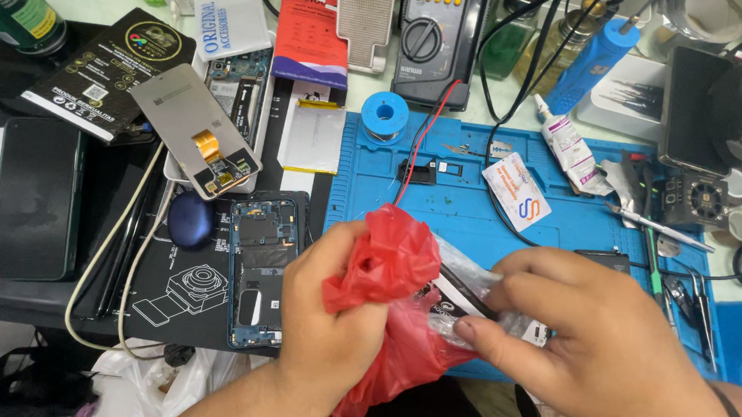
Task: The person uses a metal prying tool to separate the screen assembly from the phone frame along the edges. They then use a brush to clean the interior of the frame and handle a new screen assembly, peeling protective film from its ribbon cable.
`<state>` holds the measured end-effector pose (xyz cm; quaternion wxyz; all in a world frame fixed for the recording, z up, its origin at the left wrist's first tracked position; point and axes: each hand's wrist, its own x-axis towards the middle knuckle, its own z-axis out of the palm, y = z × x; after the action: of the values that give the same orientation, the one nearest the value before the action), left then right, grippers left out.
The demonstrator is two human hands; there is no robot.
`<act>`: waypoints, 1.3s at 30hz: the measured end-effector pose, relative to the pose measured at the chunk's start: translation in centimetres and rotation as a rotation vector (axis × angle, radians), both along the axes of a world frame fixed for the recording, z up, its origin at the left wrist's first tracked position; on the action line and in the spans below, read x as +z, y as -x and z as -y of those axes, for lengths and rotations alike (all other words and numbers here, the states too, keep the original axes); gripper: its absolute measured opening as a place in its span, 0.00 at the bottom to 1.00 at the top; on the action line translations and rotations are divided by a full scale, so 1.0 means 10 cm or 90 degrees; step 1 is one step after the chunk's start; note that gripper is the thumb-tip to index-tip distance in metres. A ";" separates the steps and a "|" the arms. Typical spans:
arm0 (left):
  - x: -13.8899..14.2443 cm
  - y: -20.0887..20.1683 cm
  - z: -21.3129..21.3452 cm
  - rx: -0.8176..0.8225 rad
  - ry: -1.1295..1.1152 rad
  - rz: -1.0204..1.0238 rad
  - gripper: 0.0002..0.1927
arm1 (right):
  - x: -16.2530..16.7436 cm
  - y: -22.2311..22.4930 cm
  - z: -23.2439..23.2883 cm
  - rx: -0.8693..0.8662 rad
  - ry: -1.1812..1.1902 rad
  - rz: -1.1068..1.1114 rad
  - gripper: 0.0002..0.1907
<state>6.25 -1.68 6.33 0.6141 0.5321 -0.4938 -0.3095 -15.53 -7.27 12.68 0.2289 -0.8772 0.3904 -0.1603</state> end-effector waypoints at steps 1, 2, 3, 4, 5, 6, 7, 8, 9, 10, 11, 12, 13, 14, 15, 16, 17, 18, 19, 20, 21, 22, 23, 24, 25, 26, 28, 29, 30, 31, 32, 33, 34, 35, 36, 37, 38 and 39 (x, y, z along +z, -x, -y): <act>0.01 0.00 0.01 -0.007 -0.022 -0.049 0.12 | -0.01 0.01 -0.04 0.004 0.007 0.026 0.11; 0.01 0.00 0.02 0.003 -0.021 -0.076 0.11 | -0.03 0.00 -0.08 -0.005 0.037 0.061 0.11; 0.01 -0.01 0.03 0.013 -0.021 -0.104 0.10 | -0.07 -0.02 -0.12 -0.015 0.067 0.096 0.11; 0.01 -0.01 0.05 0.023 -0.018 -0.132 0.09 | -0.10 -0.04 -0.17 -0.024 0.099 0.132 0.10; 0.01 -0.03 0.09 0.022 -0.023 -0.141 0.09 | -0.12 -0.04 -0.20 -0.034 0.118 0.137 0.11; 0.00 -0.07 0.13 0.023 -0.030 -0.151 0.09 | -0.16 -0.06 -0.23 -0.042 0.134 0.143 0.11; 0.00 -0.09 0.15 0.025 -0.039 -0.160 0.09 | -0.19 -0.08 -0.25 -0.050 0.149 0.149 0.11; 0.00 -0.11 0.16 0.005 -0.071 -0.211 0.09 | -0.22 -0.09 -0.25 -0.037 0.136 0.153 0.11; 0.01 -0.12 0.17 -0.015 -0.102 -0.261 0.09 | -0.24 -0.09 -0.24 -0.024 0.125 0.158 0.11; 0.02 -0.13 0.18 -0.037 -0.131 -0.309 0.09 | -0.24 -0.10 -0.22 -0.012 0.115 0.163 0.11; 0.03 -0.13 0.18 -0.055 -0.147 -0.267 0.09 | -0.22 -0.09 -0.19 -0.010 0.075 0.189 0.12; 0.05 -0.12 0.18 -0.075 -0.166 -0.226 0.09 | -0.20 -0.07 -0.15 -0.010 0.033 0.214 0.13; 0.06 -0.09 0.17 -0.098 -0.186 -0.185 0.09 | -0.16 -0.06 -0.12 -0.013 -0.011 0.238 0.14; 0.08 -0.05 0.15 -0.125 -0.180 -0.185 0.09 | -0.12 -0.05 -0.09 0.000 -0.015 0.216 0.13; 0.10 -0.01 0.15 -0.152 -0.171 -0.185 0.10 | -0.08 -0.05 -0.06 0.015 -0.017 0.193 0.13; 0.11 0.02 0.15 -0.177 -0.160 -0.183 0.10 | -0.05 -0.06 -0.01 0.031 -0.017 0.172 0.13; 0.13 0.03 0.15 -0.185 -0.175 -0.149 0.08 | -0.03 -0.07 0.05 0.071 -0.032 0.152 0.12; 0.13 0.05 0.14 -0.192 -0.191 -0.117 0.06 | 0.00 -0.07 0.11 0.112 -0.048 0.130 0.12; 0.13 0.05 0.15 -0.197 -0.205 -0.084 0.05 | 0.01 -0.08 0.14 0.155 -0.063 0.107 0.12; 0.13 0.04 0.16 -0.212 -0.205 -0.094 0.06 | 0.03 -0.07 0.17 0.128 -0.078 0.084 0.12; 0.12 0.01 0.17 -0.225 -0.206 -0.103 0.06 | 0.04 -0.06 0.20 0.103 -0.093 0.062 0.12; 0.11 -0.03 0.18 -0.237 -0.209 -0.113 0.06 | 0.05 -0.04 0.22 0.078 -0.110 0.039 0.13; 0.10 -0.07 0.18 -0.253 -0.199 -0.142 0.07 | 0.06 0.00 0.24 0.009 -0.164 0.031 0.12; 0.08 -0.11 0.19 -0.270 -0.188 -0.171 0.10 | 0.06 0.04 0.25 -0.062 -0.218 0.021 0.11; 0.07 -0.16 0.19 -0.289 -0.176 -0.199 0.12 | 0.06 0.09 0.27 -0.134 -0.270 0.013 0.11; 0.06 -0.21 0.20 -0.312 -0.178 -0.203 0.14 | 0.06 0.15 0.27 -0.167 -0.292 0.061 0.10; 0.05 -0.33 0.19 -0.356 -0.186 -0.213 0.20 | 0.01 0.24 0.28 -0.230 -0.335 0.159 0.08; 0.04 -0.39 0.18 -0.349 -0.157 -0.184 0.24 | -0.02 0.29 0.28 -0.259 -0.371 0.263 0.08; 0.03 -0.45 0.16 -0.341 -0.128 -0.156 0.29 | -0.04 0.35 0.28 -0.286 -0.405 0.366 0.09; 0.01 -0.51 0.15 -0.333 -0.098 -0.127 0.35 | -0.07 0.41 0.28 -0.311 -0.437 0.471 0.12; -0.02 -0.57 0.15 -0.316 -0.120 -0.197 0.32 | -0.10 0.46 0.30 -0.299 -0.422 0.515 0.10; -0.07 -0.60 0.15 -0.298 -0.142 -0.267 0.29 | -0.13 0.51 0.31 -0.285 -0.404 0.559 0.09; -0.13 -0.61 0.13 -0.276 -0.163 -0.339 0.26 | -0.17 0.55 0.32 -0.269 -0.388 0.599 0.08; -0.20 -0.59 0.11 -0.271 -0.164 -0.348 0.23 | -0.24 0.56 0.33 -0.263 -0.386 0.602 0.08; -0.28 -0.55 0.08 -0.266 -0.166 -0.357 0.20 | -0.32 0.55 0.33 -0.255 -0.385 0.604 0.09; -0.36 -0.54 0.06 -0.258 -0.165 -0.366 0.17 | -0.38 0.56 0.32 -0.249 -0.370 0.577 0.09; -0.44 -0.54 0.05 -0.226 -0.171 -0.350 0.15 | -0.43 0.56 0.31 -0.243 -0.354 0.550 0.09; -0.51 -0.54 0.04 -0.192 -0.179 -0.333 0.12 | -0.48 0.56 0.29 -0.240 -0.327 0.493 0.12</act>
<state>11.61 -2.07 1.19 0.5880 0.4348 -0.3449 -0.5884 -21.18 -10.17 7.93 0.5326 -0.5830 0.4551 -0.4114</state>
